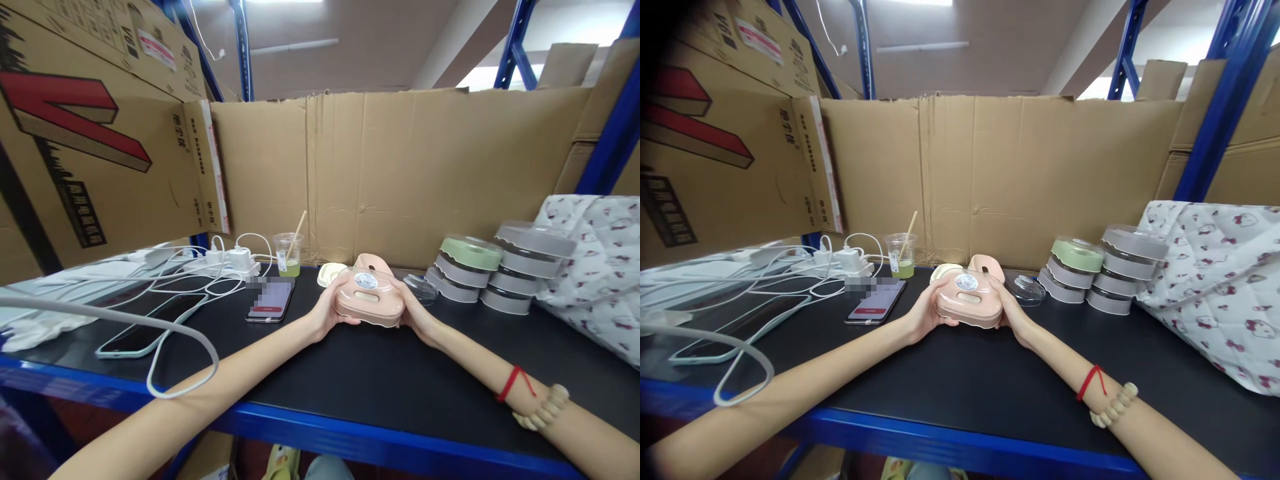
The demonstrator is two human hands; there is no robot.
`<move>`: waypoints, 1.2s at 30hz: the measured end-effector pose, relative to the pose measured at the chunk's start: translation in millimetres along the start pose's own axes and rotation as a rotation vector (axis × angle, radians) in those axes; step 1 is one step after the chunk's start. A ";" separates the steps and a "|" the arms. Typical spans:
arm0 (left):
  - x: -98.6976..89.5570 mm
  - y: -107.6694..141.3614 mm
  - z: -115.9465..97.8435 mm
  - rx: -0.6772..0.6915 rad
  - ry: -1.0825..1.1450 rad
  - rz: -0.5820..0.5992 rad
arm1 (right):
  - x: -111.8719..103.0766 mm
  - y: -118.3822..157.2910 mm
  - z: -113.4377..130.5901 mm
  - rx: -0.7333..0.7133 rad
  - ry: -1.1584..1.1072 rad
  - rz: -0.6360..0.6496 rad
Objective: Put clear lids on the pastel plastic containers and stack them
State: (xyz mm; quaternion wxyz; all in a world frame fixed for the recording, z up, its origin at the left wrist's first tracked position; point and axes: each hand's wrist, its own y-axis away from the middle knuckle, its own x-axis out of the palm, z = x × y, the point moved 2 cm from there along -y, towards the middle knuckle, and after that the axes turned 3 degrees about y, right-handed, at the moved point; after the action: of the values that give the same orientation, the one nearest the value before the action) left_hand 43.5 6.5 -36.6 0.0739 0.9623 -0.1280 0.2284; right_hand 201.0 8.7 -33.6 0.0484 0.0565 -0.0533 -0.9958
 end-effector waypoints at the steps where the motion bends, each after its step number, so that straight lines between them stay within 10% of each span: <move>1: 0.8 0.7 -0.5 0.017 0.009 -0.017 | 0.9 0.8 0.0 0.018 0.008 0.020; 36: -5.6 -5.2 1.2 0.064 -0.028 -0.136 | 4.7 6.7 3.8 0.070 -0.123 0.146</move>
State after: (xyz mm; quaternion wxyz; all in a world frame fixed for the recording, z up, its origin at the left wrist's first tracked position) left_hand 40.6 12.4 -40.6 0.0568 0.9737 -0.0560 0.2132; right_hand 196.6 2.0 -29.6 0.1157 -0.0071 -0.0947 -0.9887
